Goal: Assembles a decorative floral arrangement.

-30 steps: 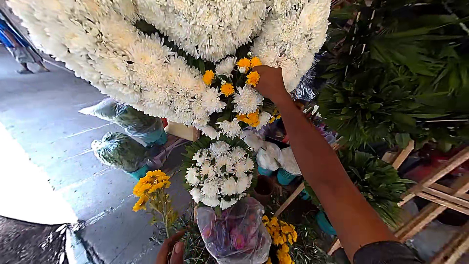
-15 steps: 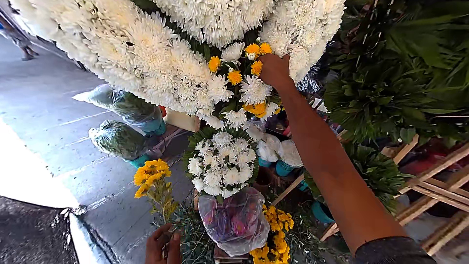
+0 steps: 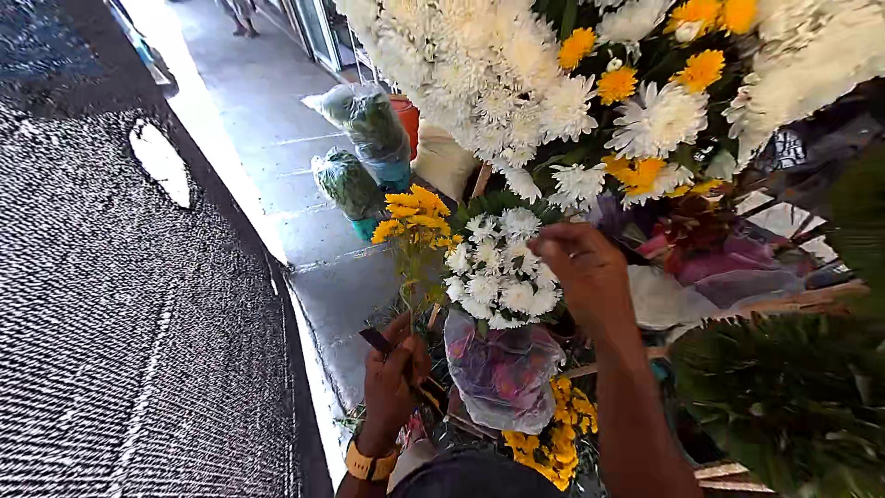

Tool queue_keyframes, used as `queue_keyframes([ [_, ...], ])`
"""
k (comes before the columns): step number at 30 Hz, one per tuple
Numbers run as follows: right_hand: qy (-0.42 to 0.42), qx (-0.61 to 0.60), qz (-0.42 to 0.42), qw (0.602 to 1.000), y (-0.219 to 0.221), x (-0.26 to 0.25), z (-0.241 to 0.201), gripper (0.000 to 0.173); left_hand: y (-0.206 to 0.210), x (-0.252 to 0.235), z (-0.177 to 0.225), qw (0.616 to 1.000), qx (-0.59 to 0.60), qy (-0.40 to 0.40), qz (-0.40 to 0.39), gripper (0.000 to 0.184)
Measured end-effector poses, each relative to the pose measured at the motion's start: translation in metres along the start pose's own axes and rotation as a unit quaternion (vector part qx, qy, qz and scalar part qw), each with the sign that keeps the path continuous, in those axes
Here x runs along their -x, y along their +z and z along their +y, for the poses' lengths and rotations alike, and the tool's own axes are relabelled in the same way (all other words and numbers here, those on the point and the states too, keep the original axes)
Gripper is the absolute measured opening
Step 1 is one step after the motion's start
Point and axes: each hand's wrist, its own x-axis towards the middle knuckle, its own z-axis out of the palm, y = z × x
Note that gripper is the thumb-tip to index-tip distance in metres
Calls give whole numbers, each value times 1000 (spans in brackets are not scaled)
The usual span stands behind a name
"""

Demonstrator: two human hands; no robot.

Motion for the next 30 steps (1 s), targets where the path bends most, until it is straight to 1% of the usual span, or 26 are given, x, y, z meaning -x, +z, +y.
queue_keyframes([
  [2, 79, -85, -41, 992, 39, 15, 24, 23, 5, -7, 0, 999, 35, -8, -21, 38],
  [3, 116, -127, -53, 984, 56, 20, 30, 25, 8, -10, -1, 998, 46, -9, -29, 38],
  [4, 159, -177, -63, 969, 71, 22, 34, 29, 11, -13, -2, 998, 51, -9, -36, 38],
  [6, 231, -298, -71, 923, 95, 23, 36, 35, 16, -16, -4, 997, 56, -9, -46, 38],
  [7, 247, -349, -69, 901, 103, 23, 36, 34, 18, -17, -4, 997, 55, -11, -45, 38],
  [8, 246, -382, -61, 889, 108, 23, 35, 30, 21, -17, -5, 998, 51, -14, -42, 37],
  [9, 232, -396, -47, 887, 111, 22, 35, 25, 25, -18, -6, 998, 44, -14, -33, 36],
  [11, 193, -386, -41, 901, 109, 22, 36, 18, 30, -21, -7, 999, 26, -14, -19, 34],
  [13, 166, -344, -54, 923, 106, 22, 36, 20, 31, -23, -8, 1000, 12, -20, -13, 32],
  [16, 145, -303, -30, 941, 108, 25, 39, 18, 33, -26, -7, 999, -6, -33, 12, 32],
  [17, 117, -273, -23, 954, 110, 29, 40, 19, 36, -28, -6, 999, -18, -35, 26, 32],
  [19, 15, -180, 9, 983, 119, 41, 47, 23, 43, -31, -1, 996, -59, -42, 50, 30],
  [21, -78, -145, 77, 983, 128, 53, 53, 26, 46, -37, 1, 991, -108, -43, 64, 24],
  [22, -101, -154, 107, 977, 128, 55, 51, 25, 45, -40, 0, 988, -143, -37, 56, 22],
  [23, -104, -182, 127, 970, 126, 54, 47, 22, 42, -42, -2, 982, -185, -27, 32, 23],
  [24, -84, -224, 132, 962, 123, 51, 41, 19, 38, -44, -3, 973, -229, -14, -4, 27],
  [25, -38, -274, 119, 954, 119, 49, 36, 15, 36, -45, -3, 962, -269, 4, -44, 37],
  [27, 86, -357, 69, 928, 110, 46, 28, 14, 33, -47, -4, 935, -339, 40, -100, 64],
  [28, 134, -378, 45, 915, 107, 45, 26, 15, 31, -49, -6, 924, -361, 56, -113, 69],
  [30, 197, -398, 18, 896, 103, 44, 26, 16, 29, -51, -11, 910, -388, 79, -121, 71],
])
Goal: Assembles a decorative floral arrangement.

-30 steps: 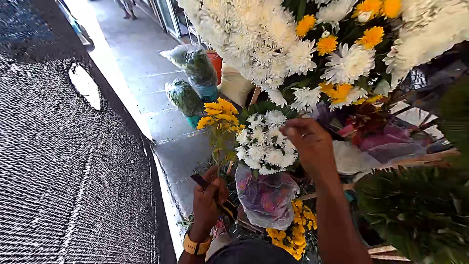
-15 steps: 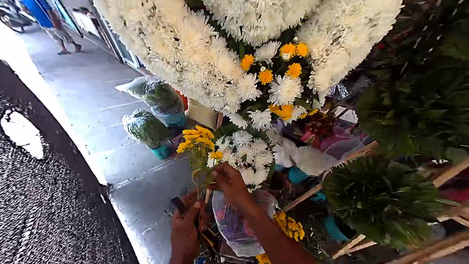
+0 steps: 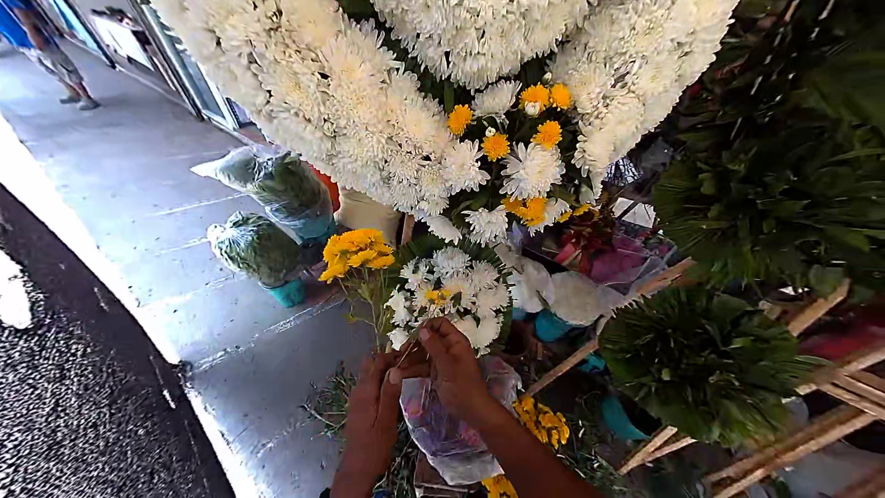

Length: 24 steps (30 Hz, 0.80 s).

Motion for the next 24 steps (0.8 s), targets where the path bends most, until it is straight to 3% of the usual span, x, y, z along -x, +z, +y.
queue_keyframes([
  [6, 58, -2, 16, 998, -3, -3, -1, 17, 6, 1, -1, 999, -37, 8, 21, 76],
  [10, 69, 23, 16, 997, -3, -6, -6, 14, 10, 4, -8, 999, -25, -3, 43, 68],
  [13, 18, 37, 41, 998, 2, -10, -12, 15, 6, 5, -10, 999, 42, -7, 21, 61],
  [16, -132, 83, 123, 980, -16, -31, -40, 20, -7, 12, -8, 996, 90, -13, -1, 64],
  [19, -313, 204, 188, 908, -47, -52, -80, 8, -24, 19, -15, 998, 65, -17, 1, 67],
  [21, -392, 289, 215, 847, -58, -63, -105, 21, -30, 21, -21, 998, 64, -22, 17, 66],
  [23, -423, 435, 238, 758, -67, -72, -121, 28, -32, 22, -24, 996, 75, -25, 30, 65],
  [24, -435, 520, 246, 693, -72, -81, -128, 27, -33, 21, -23, 996, 78, -24, 35, 64],
])
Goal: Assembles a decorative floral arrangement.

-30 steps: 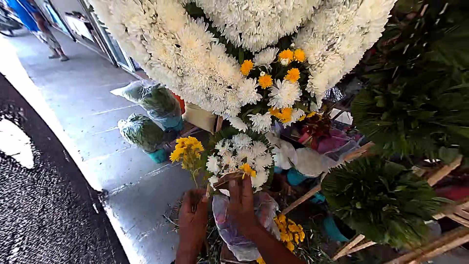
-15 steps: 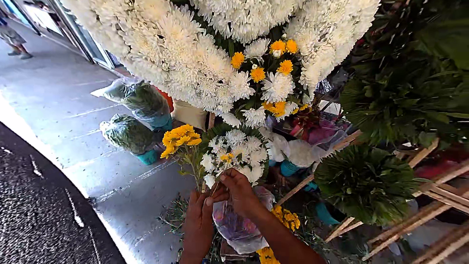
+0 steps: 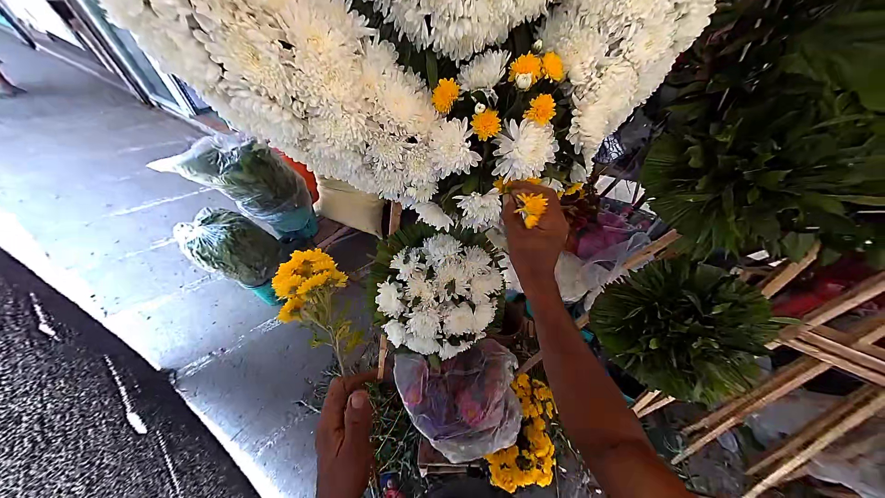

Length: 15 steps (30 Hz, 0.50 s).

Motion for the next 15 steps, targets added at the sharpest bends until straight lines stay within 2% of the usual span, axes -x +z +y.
queue_keyframes([
  [2, -78, 165, 32, 983, 16, -24, 19, 17, 0, -1, 1, 1000, 0, 3, 4, 63],
  [4, -102, 258, 49, 960, 32, -44, 31, 16, -1, 0, 3, 1000, -4, 0, 6, 63],
  [12, -62, 370, 31, 927, 71, -80, 50, 17, -6, 3, 1, 1000, -17, -17, 20, 61],
  [15, -43, 393, 20, 918, 77, -85, 50, 20, -7, 4, 1, 999, -25, -34, 34, 52],
])
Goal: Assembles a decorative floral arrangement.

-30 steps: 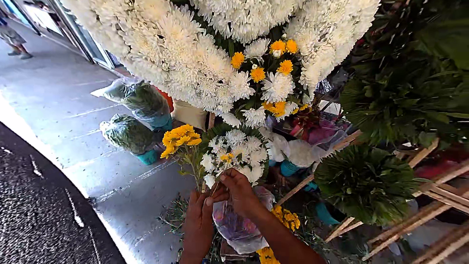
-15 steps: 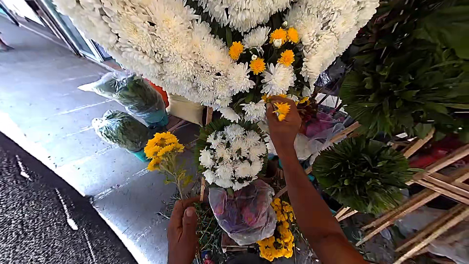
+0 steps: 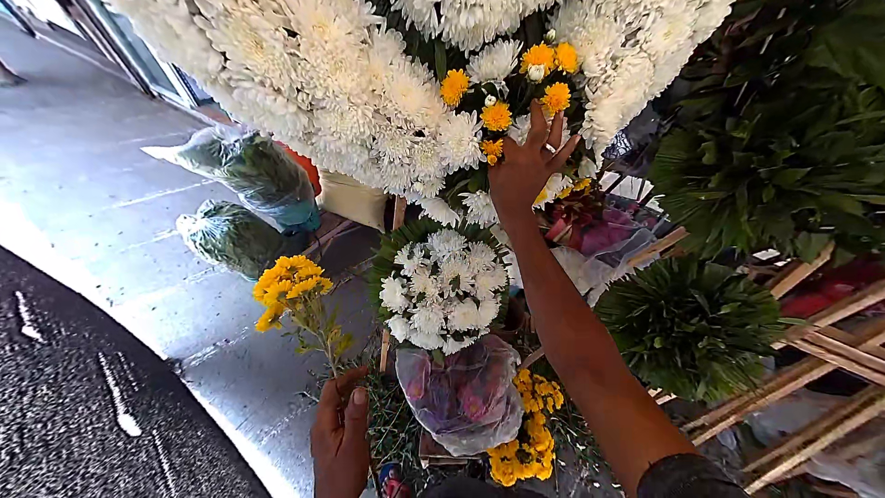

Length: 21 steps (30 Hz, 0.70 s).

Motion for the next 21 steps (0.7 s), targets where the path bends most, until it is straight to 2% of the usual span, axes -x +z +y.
queue_keyframes([
  [2, 9, 8, -17, 1000, -3, -2, -1, 23, 2, 0, 1, 1000, -2, -4, 19, 46],
  [4, 19, -3, -34, 999, -21, 3, -2, 27, 2, -1, -1, 999, -4, 0, 45, 49],
  [6, 19, -75, -49, 996, -56, 24, -5, 37, 1, -3, -3, 998, -1, 6, 68, 56],
  [9, 23, -261, -95, 960, -106, 83, -12, 38, 2, -5, -5, 996, 40, 17, 81, 45],
  [11, 68, -404, -162, 898, -118, 125, -25, 38, -1, -7, -1, 989, 127, 20, 74, 40],
  [13, 133, -519, -263, 802, -123, 162, -44, 37, -4, -11, 4, 972, 230, 1, 44, 39],
  [16, 186, -620, -379, 662, -121, 196, -69, 29, -1, -18, 10, 938, 347, -20, 2, 40],
  [19, 226, -663, -409, 585, -117, 205, -88, 31, 3, -21, 14, 912, 409, -20, -32, 39],
  [21, 283, -685, -417, 526, -114, 201, -99, 33, 7, -21, 17, 898, 436, -26, -48, 38],
])
